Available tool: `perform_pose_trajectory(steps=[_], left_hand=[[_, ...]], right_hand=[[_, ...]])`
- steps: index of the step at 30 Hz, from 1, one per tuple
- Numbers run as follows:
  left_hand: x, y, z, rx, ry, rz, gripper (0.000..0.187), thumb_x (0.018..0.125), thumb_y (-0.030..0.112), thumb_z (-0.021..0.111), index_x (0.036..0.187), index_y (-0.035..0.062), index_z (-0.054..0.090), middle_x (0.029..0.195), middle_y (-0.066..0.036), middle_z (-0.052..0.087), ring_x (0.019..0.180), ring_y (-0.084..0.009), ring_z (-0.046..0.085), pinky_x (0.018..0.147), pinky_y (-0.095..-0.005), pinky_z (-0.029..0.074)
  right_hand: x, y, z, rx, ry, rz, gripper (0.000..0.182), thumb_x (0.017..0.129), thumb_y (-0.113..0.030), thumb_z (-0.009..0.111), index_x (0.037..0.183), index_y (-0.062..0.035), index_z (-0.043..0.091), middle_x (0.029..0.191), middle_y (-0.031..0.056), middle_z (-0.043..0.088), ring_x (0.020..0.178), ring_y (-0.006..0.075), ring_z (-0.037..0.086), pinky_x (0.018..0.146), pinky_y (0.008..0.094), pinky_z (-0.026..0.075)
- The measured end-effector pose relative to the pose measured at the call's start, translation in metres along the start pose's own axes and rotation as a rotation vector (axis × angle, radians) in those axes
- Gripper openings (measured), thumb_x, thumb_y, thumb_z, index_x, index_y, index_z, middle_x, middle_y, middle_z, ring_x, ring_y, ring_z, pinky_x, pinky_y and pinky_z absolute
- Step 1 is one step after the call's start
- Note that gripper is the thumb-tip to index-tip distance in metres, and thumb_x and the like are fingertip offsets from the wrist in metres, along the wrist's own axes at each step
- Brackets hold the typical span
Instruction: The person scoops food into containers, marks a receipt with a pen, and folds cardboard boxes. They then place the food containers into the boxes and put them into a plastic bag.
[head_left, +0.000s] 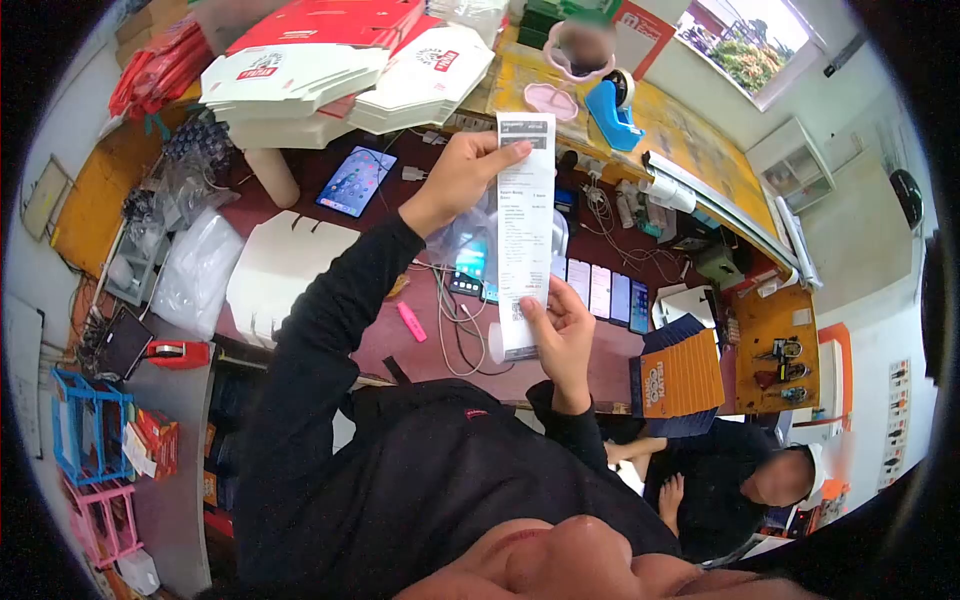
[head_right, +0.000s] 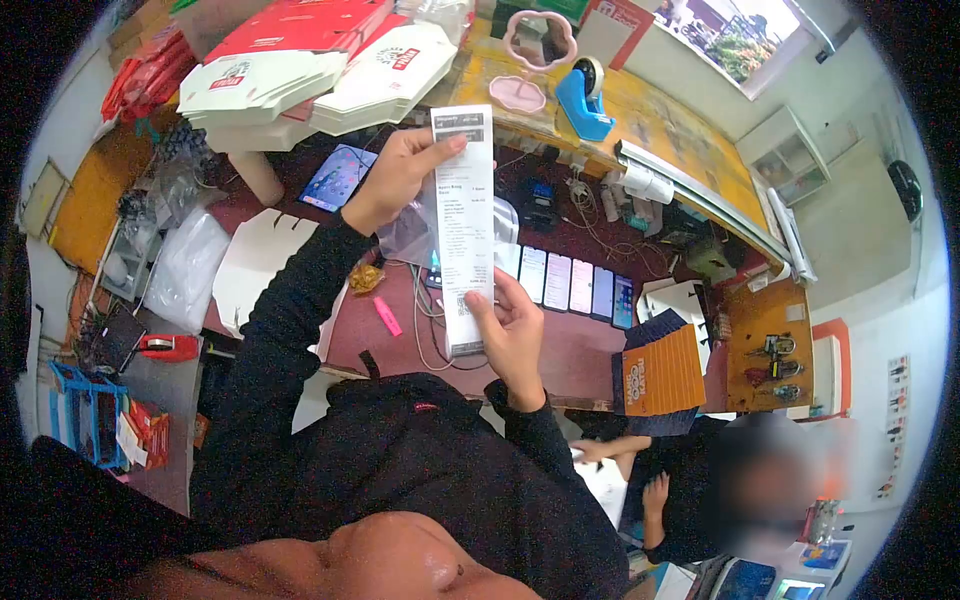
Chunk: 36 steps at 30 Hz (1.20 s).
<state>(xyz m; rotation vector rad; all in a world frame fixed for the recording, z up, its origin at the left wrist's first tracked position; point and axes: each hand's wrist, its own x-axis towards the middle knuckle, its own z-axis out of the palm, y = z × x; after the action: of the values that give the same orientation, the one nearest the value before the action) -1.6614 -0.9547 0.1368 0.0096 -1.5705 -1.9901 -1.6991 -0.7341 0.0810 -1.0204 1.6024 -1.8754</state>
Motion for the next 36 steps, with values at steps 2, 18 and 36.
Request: perform_pose_trajectory(steps=[2,18,36], left_hand=[[-0.006,0.014,-0.002,0.047,0.001,0.014,0.029,0.089,0.022,0.061,0.098,-0.0043,0.065,0.084,-0.006,0.067,0.074,-0.0078,0.062,0.066,-0.022,0.048],[-0.023,0.06,-0.01,0.247,-0.012,0.084,0.028,0.087,0.023,0.063,0.102,-0.0012,0.066,0.086,-0.005,0.068,0.075,-0.0082,0.062,0.069,-0.022,0.049],[-0.015,0.041,-0.037,1.15,0.04,0.455,0.035,0.078,0.014,0.068,0.112,0.0079,0.063,0.107,-0.006,0.065,0.092,-0.0182,0.064,0.08,-0.0279,0.049]], right_hand=[[-0.009,-0.008,0.004,-0.009,-0.013,0.007,0.038,0.086,-0.003,0.062,0.119,0.0102,0.05,0.101,0.0149,0.064,0.087,0.0124,0.062,0.072,0.0221,0.05],[-0.04,0.0,-0.001,-0.125,-0.011,0.077,0.017,0.086,-0.01,0.064,0.093,0.0049,0.065,0.083,0.0033,0.064,0.072,0.0061,0.055,0.063,0.0204,0.044],[-0.014,-0.011,-0.055,-0.649,0.135,-0.079,0.021,0.089,-0.017,0.057,0.081,0.003,0.059,0.066,-0.0012,0.05,0.064,0.0023,0.042,0.053,0.0202,0.034]])
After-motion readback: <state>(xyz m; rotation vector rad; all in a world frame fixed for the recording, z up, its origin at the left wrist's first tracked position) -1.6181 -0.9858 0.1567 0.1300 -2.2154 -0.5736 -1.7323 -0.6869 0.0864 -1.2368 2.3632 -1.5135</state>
